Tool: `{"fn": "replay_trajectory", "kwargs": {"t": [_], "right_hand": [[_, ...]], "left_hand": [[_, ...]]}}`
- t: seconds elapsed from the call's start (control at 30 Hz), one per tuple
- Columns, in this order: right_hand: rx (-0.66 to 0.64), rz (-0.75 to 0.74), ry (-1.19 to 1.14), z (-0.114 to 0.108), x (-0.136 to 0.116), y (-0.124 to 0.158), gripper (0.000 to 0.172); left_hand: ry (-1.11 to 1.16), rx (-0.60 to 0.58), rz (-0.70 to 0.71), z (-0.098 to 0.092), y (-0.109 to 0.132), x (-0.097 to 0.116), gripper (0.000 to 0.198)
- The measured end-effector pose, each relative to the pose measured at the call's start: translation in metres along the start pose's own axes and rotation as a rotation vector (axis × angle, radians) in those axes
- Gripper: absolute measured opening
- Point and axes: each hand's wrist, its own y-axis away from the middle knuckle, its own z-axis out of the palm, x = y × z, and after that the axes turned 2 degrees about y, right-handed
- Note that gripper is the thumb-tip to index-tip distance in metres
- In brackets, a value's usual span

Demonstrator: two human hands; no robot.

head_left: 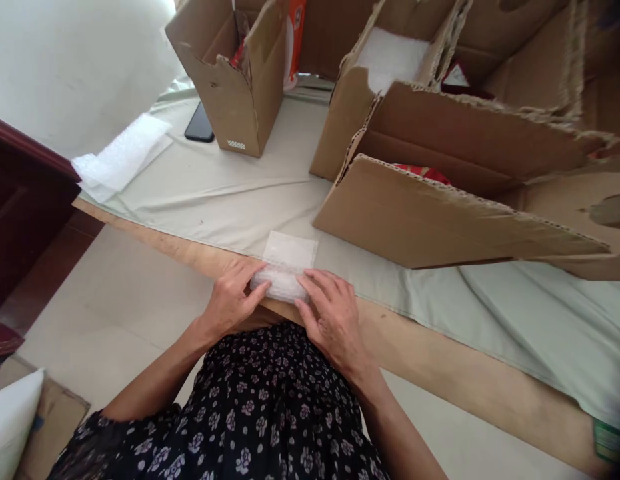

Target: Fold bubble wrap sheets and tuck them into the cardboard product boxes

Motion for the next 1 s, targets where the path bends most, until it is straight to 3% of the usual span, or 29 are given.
{"fn": "replay_trajectory", "kwargs": {"t": [0.17, 0.27, 0.33, 0.4, 0.5, 0.57, 0.67, 0.73, 0.83, 0.87, 0.9, 1.0], "right_hand": [[-0.072, -0.078, 0.068, 0.015, 0.003, -0.005, 0.032], [-0.011, 0.014, -0.022, 0.023, 0.009, -0.009, 0.029], [0.049, 0.132, -0.140, 0.022, 0.009, -0.010, 0.028], [0.062, 0.242, -0.277, 0.017, 0.006, -0.009, 0.028], [-0.013, 0.303, -0.461, 0.008, -0.005, -0.005, 0.026], [-0.036, 0.266, -0.499, 0.003, -0.011, 0.000, 0.023], [0.028, 0.254, -0.426, -0.008, -0.009, 0.009, 0.027], [0.037, 0.294, -0.409, -0.019, -0.003, 0.013, 0.043], [-0.083, 0.299, -0.487, -0.039, 0.003, 0.013, 0.077], [-0.115, 0.289, -0.503, -0.044, 0.003, 0.012, 0.080], [-0.132, 0.281, -0.503, -0.048, 0.003, 0.011, 0.073], [-0.080, 0.299, -0.478, -0.057, -0.002, 0.009, 0.026]], "left_hand": [[-0.028, 0.064, -0.087, 0.008, -0.010, -0.003, 0.030], [0.117, 0.191, -0.259, -0.002, 0.002, 0.005, 0.036], [0.334, 0.189, -0.476, -0.010, 0.013, 0.014, 0.036], [0.646, 0.092, -0.684, -0.012, 0.022, 0.023, 0.039], [1.074, 0.005, -0.803, -0.003, 0.024, 0.034, 0.051], [1.237, 0.014, -0.817, 0.006, 0.018, 0.037, 0.046], [1.288, 0.033, -0.802, 0.012, 0.007, 0.042, 0.039], [1.197, -0.018, -0.732, 0.009, 0.001, 0.048, 0.039], [0.906, -0.183, -0.547, 0.003, -0.003, 0.060, 0.030], [0.793, -0.219, -0.475, 0.002, -0.004, 0.064, 0.027], [0.690, -0.230, -0.416, 0.002, -0.003, 0.068, 0.026], [0.533, -0.226, -0.373, 0.008, 0.000, 0.071, 0.035]]}}
